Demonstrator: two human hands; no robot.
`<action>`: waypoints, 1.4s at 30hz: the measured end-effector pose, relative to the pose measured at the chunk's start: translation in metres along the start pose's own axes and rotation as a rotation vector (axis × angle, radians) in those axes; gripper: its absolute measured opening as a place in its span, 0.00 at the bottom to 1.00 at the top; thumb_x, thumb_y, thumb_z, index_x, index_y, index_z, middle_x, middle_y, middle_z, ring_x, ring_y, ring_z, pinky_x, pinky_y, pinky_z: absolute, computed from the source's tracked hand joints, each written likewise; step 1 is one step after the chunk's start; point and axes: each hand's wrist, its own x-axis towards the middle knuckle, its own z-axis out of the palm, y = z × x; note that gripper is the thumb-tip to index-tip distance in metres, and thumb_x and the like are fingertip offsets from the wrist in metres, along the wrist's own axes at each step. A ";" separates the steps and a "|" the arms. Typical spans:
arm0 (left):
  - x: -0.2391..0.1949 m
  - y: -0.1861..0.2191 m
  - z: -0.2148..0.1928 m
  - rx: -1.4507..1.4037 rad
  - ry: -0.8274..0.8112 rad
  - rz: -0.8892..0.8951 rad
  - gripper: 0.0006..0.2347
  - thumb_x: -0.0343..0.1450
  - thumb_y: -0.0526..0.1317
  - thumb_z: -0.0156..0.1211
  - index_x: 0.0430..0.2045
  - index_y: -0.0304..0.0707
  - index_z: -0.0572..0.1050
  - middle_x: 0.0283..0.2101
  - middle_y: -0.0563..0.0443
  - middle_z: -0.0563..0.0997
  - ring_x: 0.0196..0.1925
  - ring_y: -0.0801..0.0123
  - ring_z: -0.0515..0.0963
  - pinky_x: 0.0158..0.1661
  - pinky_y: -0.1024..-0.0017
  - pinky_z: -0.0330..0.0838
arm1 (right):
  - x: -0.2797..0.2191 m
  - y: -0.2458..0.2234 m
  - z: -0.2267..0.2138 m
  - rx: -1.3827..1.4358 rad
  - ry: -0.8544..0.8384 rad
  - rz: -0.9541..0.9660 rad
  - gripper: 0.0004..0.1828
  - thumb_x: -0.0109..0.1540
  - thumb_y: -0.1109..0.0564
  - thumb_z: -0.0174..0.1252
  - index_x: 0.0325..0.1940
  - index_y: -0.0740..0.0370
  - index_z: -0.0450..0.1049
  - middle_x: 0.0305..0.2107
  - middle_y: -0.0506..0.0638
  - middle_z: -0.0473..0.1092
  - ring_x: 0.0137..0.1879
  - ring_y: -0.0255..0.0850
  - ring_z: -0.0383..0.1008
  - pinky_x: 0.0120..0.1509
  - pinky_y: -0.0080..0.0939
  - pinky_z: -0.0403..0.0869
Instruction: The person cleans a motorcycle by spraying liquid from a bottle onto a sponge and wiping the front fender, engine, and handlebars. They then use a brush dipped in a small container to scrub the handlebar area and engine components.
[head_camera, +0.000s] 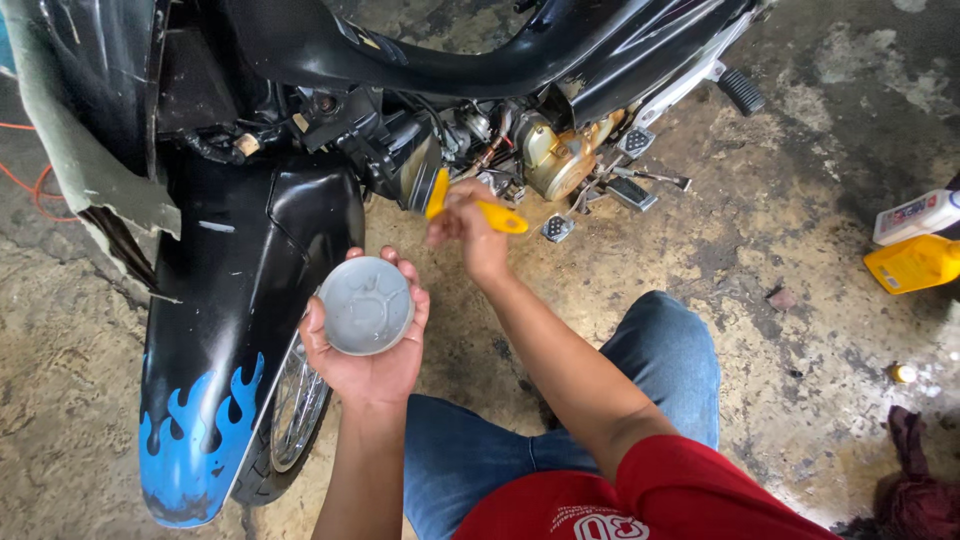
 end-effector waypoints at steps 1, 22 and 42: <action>0.000 0.000 0.000 0.000 -0.001 0.001 0.26 0.70 0.54 0.65 0.59 0.40 0.71 0.60 0.40 0.73 0.61 0.50 0.73 0.58 0.58 0.71 | -0.002 0.000 -0.001 -0.048 -0.072 0.101 0.08 0.61 0.58 0.47 0.41 0.63 0.68 0.22 0.58 0.70 0.24 0.46 0.75 0.29 0.48 0.79; 0.027 -0.060 0.005 -0.126 -0.082 -0.188 0.25 0.71 0.52 0.60 0.59 0.37 0.71 0.61 0.36 0.72 0.62 0.45 0.71 0.60 0.53 0.70 | 0.012 -0.023 -0.102 -0.244 0.256 -0.026 0.25 0.70 0.42 0.50 0.51 0.68 0.75 0.35 0.54 0.76 0.33 0.40 0.79 0.38 0.39 0.83; 0.095 -0.153 0.032 0.027 0.113 0.041 0.26 0.67 0.53 0.66 0.55 0.40 0.72 0.57 0.40 0.73 0.58 0.50 0.74 0.54 0.57 0.73 | 0.132 -0.049 -0.177 -0.455 0.126 -0.386 0.07 0.70 0.60 0.54 0.44 0.66 0.76 0.40 0.53 0.76 0.40 0.38 0.82 0.47 0.37 0.81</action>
